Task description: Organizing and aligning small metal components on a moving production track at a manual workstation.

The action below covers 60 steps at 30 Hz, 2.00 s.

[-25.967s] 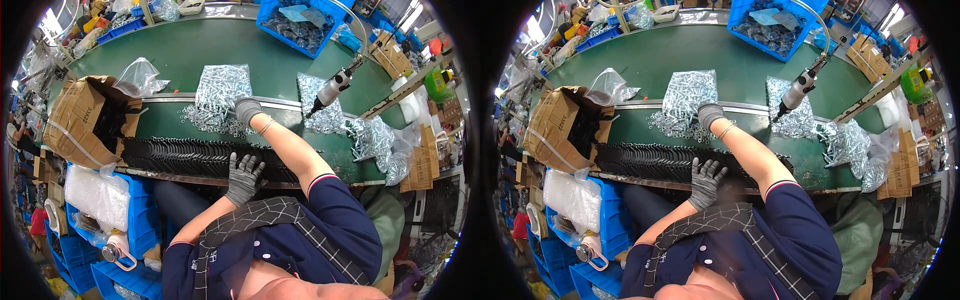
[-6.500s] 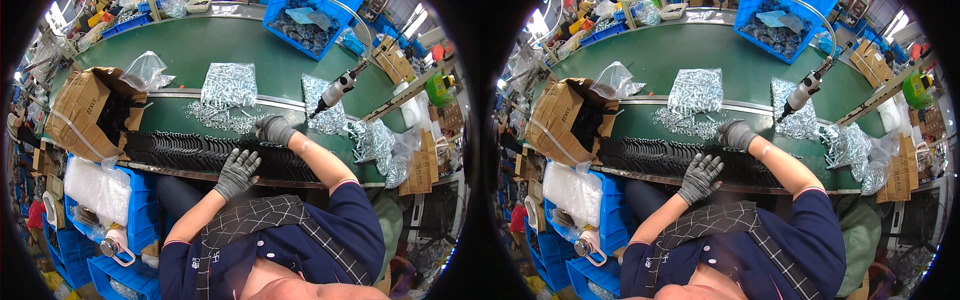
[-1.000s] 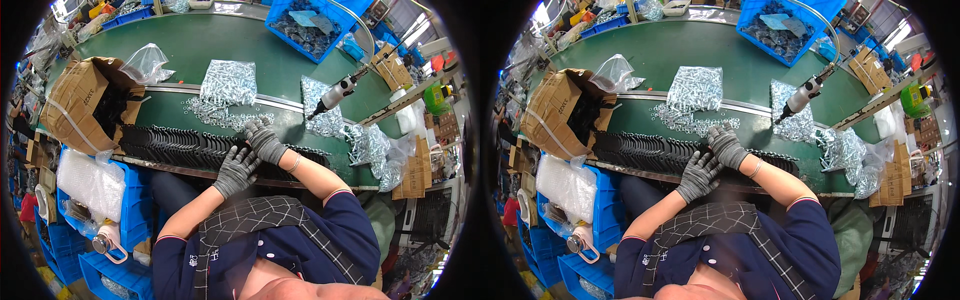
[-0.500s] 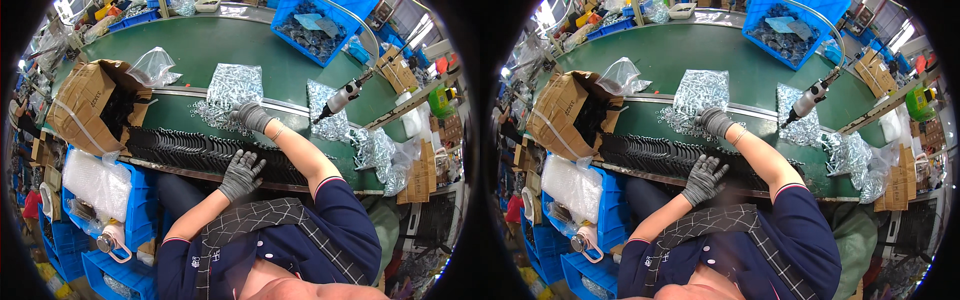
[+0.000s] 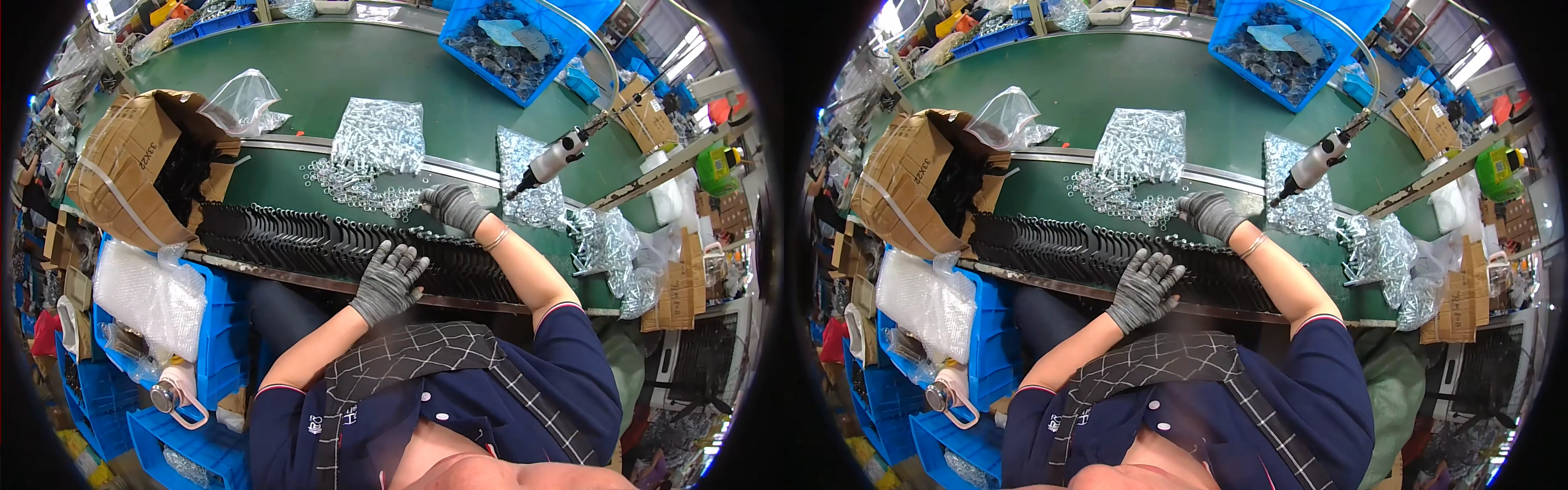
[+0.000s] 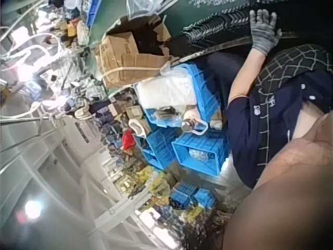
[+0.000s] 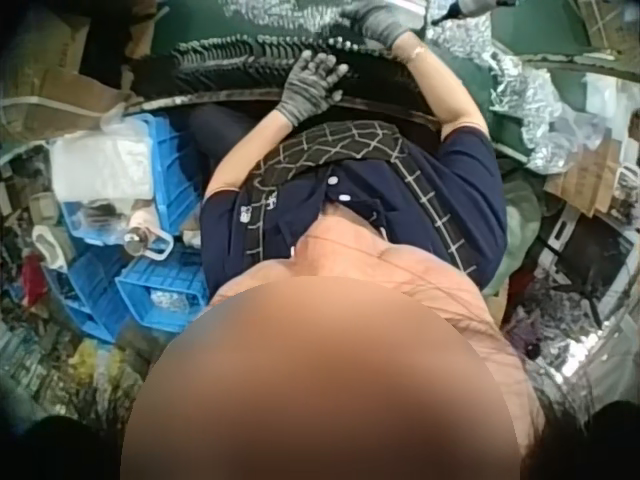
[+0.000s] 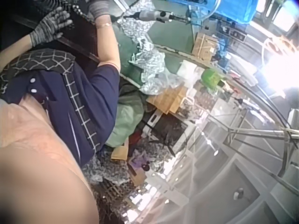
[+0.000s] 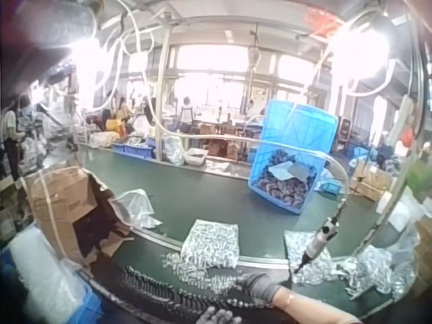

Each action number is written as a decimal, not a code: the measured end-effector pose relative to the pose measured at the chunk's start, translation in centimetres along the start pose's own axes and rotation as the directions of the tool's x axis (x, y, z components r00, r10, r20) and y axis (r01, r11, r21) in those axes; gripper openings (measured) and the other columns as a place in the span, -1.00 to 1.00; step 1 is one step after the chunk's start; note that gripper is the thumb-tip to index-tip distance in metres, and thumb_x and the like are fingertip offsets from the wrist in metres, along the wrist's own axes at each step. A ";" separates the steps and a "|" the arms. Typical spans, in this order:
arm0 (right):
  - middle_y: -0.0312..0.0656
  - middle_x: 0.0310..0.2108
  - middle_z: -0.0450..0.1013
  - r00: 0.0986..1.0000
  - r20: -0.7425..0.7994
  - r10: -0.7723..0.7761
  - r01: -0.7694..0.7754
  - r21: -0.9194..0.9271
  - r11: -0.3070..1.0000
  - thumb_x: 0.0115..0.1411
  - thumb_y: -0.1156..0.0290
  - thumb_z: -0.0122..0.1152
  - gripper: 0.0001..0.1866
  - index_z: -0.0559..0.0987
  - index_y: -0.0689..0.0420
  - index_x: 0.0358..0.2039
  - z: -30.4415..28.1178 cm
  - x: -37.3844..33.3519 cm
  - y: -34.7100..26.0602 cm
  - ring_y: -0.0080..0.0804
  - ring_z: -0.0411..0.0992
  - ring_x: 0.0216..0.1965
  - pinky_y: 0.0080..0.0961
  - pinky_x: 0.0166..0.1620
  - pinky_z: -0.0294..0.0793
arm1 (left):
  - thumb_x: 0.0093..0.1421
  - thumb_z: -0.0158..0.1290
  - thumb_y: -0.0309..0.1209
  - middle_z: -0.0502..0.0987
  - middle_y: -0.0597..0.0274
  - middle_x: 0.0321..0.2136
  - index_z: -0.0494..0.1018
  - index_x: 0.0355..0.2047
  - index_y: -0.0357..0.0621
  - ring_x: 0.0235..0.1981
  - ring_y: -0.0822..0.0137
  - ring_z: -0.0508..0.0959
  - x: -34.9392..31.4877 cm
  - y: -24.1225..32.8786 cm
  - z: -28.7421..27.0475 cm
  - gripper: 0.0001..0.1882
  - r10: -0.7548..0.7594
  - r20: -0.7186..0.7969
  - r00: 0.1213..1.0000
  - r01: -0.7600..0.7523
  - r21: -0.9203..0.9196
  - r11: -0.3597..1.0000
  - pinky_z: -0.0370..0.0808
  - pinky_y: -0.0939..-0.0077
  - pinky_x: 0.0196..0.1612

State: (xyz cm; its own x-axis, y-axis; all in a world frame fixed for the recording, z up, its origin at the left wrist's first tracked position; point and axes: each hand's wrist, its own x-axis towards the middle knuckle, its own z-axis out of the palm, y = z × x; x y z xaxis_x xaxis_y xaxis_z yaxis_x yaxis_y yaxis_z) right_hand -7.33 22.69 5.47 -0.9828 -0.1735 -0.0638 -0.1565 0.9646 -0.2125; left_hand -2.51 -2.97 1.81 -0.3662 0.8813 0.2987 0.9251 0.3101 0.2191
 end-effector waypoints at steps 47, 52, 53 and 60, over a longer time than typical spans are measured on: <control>-0.17 -0.21 0.51 0.928 -0.137 -0.346 0.279 -0.359 0.891 0.13 0.19 0.12 -0.72 0.58 0.08 -0.25 1.6 -2.3 -6.5 -0.17 0.43 -0.03 -0.08 0.19 0.26 | 0.02 0.13 -0.04 0.45 -0.01 0.06 0.46 0.09 -0.03 0.15 0.02 0.40 0.4 0.0 -0.2 -0.37 0.029 -0.091 0.995 -0.030 -0.013 0.999 0.09 -0.09 0.34; -0.08 -0.07 0.49 0.972 -0.075 -0.225 0.182 -0.372 0.910 0.19 0.15 0.08 -0.61 0.55 0.12 -0.07 1.8 -2.4 -7.1 -0.12 0.39 0.09 0.03 0.31 0.10 | 0.02 0.14 -0.03 0.45 0.01 0.07 0.47 0.09 -0.01 0.17 0.03 0.39 0.4 0.0 -0.2 -0.37 0.023 -0.060 0.998 -0.024 -0.007 1.000 0.07 -0.09 0.34; -0.06 -0.03 0.48 0.971 -0.088 -0.224 0.178 -0.369 0.912 0.21 0.14 0.07 -0.58 0.54 0.13 -0.03 1.8 -2.5 -7.2 -0.11 0.38 0.12 0.06 0.33 0.05 | 0.02 0.14 -0.02 0.45 0.02 0.07 0.47 0.10 0.00 0.17 0.03 0.39 0.4 0.0 -0.1 -0.37 0.024 -0.056 0.998 -0.025 -0.011 1.000 0.06 -0.09 0.35; -0.02 0.15 0.37 0.983 0.110 -0.145 0.177 -0.393 0.902 0.25 0.13 0.03 -0.51 0.47 0.19 0.08 0.9 -1.8 -7.8 -0.12 0.25 0.27 0.12 0.38 -0.11 | 0.03 0.13 -0.01 0.46 0.04 0.07 0.47 0.10 0.02 0.18 0.03 0.37 0.3 0.0 -0.1 -0.37 0.016 -0.058 0.998 -0.016 0.002 1.000 0.05 -0.09 0.35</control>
State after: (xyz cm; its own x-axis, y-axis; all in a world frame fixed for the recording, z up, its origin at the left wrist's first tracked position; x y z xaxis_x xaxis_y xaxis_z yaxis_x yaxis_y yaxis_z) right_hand -4.25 15.26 6.36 -0.9327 -0.3328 -0.1391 -0.3542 0.9177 0.1798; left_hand -2.60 -2.73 2.00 -0.3564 0.8639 0.3559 0.9311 0.2966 0.2125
